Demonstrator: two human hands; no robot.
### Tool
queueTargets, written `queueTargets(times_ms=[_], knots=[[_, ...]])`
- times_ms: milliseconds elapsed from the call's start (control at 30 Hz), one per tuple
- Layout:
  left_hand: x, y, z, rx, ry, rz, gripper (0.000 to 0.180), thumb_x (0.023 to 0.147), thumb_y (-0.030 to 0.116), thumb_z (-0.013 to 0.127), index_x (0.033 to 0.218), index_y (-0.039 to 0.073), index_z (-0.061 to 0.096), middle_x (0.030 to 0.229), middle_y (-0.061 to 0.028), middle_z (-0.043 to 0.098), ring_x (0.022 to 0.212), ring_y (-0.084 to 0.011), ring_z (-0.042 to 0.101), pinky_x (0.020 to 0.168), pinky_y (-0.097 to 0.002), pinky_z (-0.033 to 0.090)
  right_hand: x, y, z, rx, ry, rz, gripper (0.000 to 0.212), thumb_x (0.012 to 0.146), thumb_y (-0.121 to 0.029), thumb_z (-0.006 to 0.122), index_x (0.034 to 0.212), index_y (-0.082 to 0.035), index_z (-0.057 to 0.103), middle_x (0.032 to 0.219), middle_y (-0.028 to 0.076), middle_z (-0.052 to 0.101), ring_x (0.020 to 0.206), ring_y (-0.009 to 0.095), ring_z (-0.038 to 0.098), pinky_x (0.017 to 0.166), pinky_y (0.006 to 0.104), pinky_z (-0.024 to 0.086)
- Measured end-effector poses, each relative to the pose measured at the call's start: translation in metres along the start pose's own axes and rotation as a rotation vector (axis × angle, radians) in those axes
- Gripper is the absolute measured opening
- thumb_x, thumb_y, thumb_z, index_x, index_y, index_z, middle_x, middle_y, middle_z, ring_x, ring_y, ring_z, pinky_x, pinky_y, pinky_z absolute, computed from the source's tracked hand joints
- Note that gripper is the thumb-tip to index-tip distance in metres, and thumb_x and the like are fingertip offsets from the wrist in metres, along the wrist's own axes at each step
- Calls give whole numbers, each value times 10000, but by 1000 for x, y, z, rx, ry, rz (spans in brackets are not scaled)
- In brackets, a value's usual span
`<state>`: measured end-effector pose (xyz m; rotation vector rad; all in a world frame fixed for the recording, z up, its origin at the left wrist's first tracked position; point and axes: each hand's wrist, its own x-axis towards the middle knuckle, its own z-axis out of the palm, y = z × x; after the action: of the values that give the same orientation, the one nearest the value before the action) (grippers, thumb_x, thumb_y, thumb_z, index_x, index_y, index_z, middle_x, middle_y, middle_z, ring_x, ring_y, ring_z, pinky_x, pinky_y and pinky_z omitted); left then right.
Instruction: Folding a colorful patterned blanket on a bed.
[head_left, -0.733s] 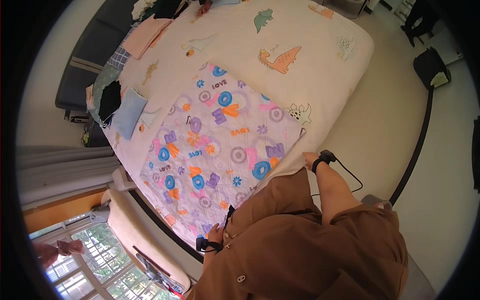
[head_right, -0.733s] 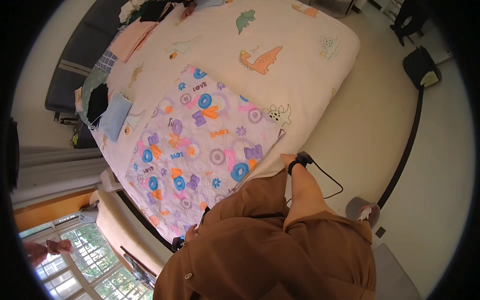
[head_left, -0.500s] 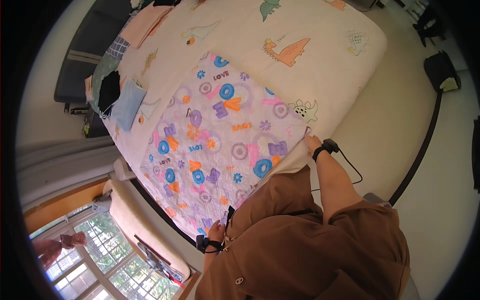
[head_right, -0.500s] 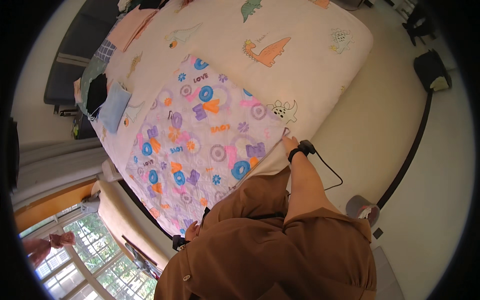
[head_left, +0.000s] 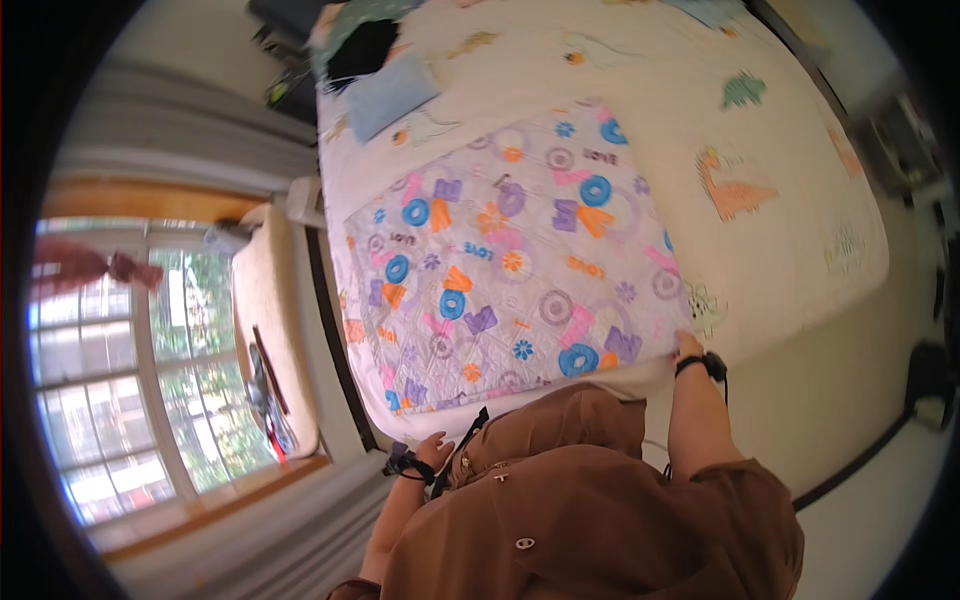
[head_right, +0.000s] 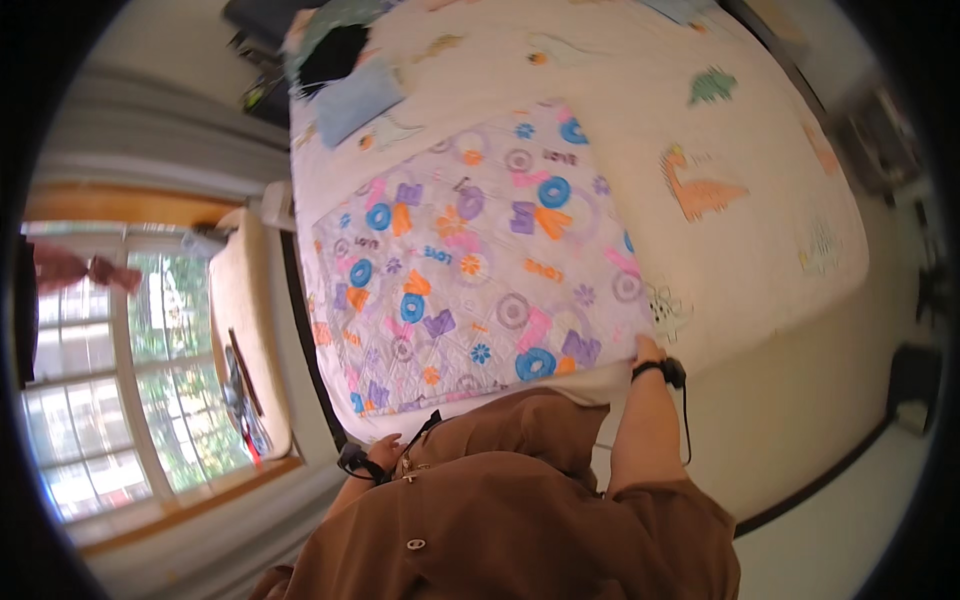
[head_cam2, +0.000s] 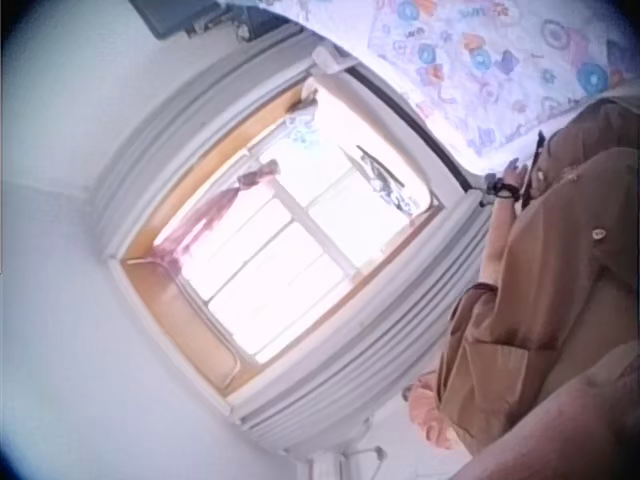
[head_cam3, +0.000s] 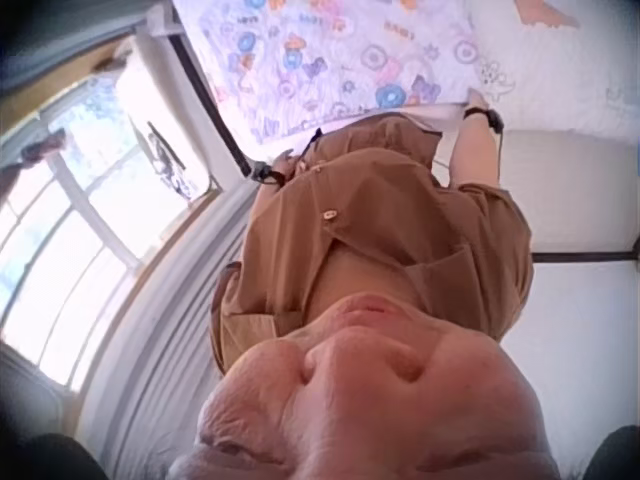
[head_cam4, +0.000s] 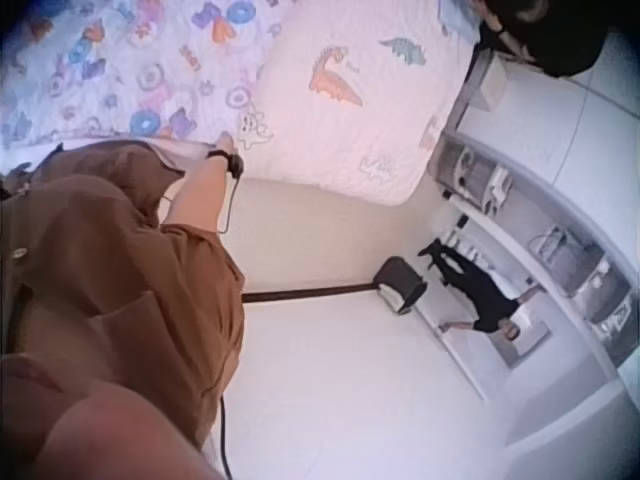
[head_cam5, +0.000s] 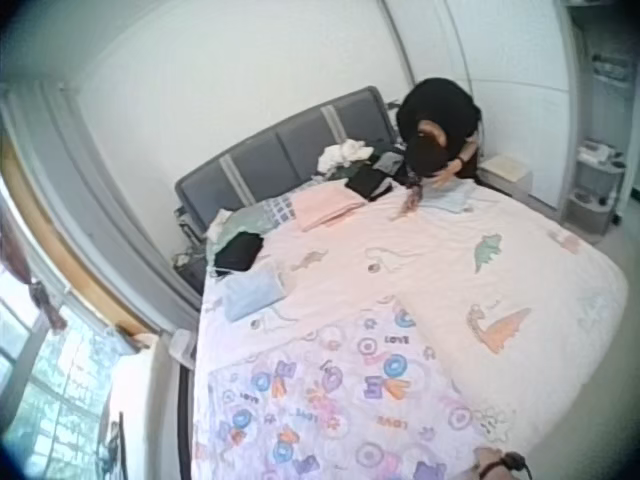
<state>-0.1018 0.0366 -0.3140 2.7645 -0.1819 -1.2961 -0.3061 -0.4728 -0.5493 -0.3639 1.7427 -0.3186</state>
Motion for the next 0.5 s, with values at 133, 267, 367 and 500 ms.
queueTargets(times_ms=[133,267,367,500], knots=[[-1,15,-8,-31,26,20,498,723,366,563,1107,60,479,983,-190,552,915,-312,534,788,-367,419,-3,-11,-6,-126,-216,125,283,681,-178,581,950,-157,500,885,16,481,756,152,443,620,283,409],[3,25,-22,-37,31,77,502,736,370,534,1112,43,474,1021,-192,536,941,-308,523,816,-359,408,-32,-22,-5,-111,-139,132,270,690,-170,584,942,-144,491,893,7,491,770,138,446,639,275,394],[8,26,-32,-67,30,99,504,734,365,537,1113,40,473,1023,-195,534,948,-306,521,824,-359,405,-50,-24,-5,-64,-191,57,246,706,-137,572,938,-125,492,871,18,512,754,145,475,604,265,401],[20,18,-40,-48,17,131,508,732,369,540,1111,37,472,1009,-199,539,947,-307,521,827,-359,403,-66,-19,-3,55,-243,-36,217,715,-89,557,925,-98,500,869,27,529,737,157,506,573,260,414]])
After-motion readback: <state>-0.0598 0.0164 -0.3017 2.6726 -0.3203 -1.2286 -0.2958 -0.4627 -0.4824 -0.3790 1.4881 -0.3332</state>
